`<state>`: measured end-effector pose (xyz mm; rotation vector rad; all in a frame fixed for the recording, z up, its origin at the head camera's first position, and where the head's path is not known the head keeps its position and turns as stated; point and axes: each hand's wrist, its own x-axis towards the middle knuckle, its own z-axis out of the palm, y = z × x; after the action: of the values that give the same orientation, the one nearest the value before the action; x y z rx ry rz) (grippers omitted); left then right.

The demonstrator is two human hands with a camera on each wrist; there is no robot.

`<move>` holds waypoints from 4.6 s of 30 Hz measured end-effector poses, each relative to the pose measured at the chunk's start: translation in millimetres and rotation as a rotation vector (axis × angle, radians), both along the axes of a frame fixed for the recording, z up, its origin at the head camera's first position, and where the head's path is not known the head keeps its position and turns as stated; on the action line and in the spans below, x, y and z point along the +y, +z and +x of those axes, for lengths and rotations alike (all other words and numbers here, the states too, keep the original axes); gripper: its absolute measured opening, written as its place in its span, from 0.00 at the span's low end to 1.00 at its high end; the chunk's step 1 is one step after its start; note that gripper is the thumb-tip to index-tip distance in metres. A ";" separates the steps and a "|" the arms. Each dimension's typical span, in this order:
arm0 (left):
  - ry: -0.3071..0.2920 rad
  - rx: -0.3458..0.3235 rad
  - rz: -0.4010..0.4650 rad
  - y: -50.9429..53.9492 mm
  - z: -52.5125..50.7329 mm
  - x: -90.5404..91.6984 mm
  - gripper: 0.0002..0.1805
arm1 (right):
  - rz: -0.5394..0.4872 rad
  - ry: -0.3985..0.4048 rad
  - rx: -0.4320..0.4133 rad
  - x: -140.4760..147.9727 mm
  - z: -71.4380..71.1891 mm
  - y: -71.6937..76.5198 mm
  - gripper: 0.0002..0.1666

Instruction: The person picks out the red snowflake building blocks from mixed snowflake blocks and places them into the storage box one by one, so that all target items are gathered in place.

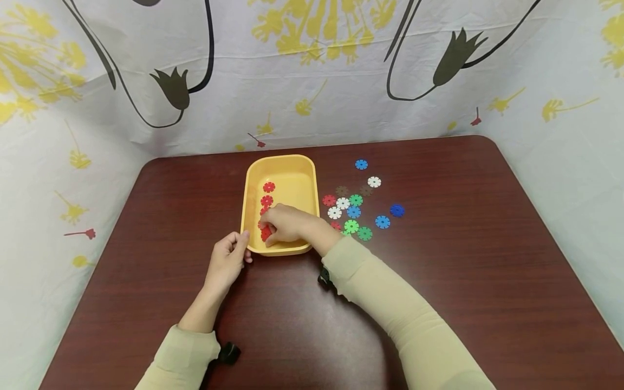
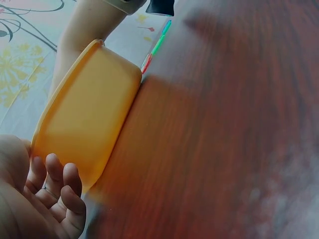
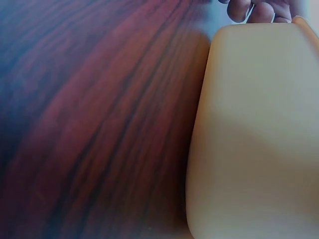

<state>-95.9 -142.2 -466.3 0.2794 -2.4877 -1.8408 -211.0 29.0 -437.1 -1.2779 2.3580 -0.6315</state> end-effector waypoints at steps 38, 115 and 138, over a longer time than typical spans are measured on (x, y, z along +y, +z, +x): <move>0.001 0.005 -0.013 0.6 3.0 -0.3 0.21 | -0.485 -0.428 0.045 64.9 -17.2 25.8 0.12; 0.005 -0.005 -0.008 1.1 2.0 0.8 0.21 | 0.035 -0.578 -0.030 131.5 -43.1 -13.4 0.16; 0.008 -0.005 -0.004 2.8 2.2 0.6 0.20 | 0.032 -0.571 0.069 125.8 -39.7 -13.6 0.17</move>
<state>-93.7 -141.6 -463.5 0.2944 -2.4892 -1.8348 -250.7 154.8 -450.6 -0.6050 2.7899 -0.7126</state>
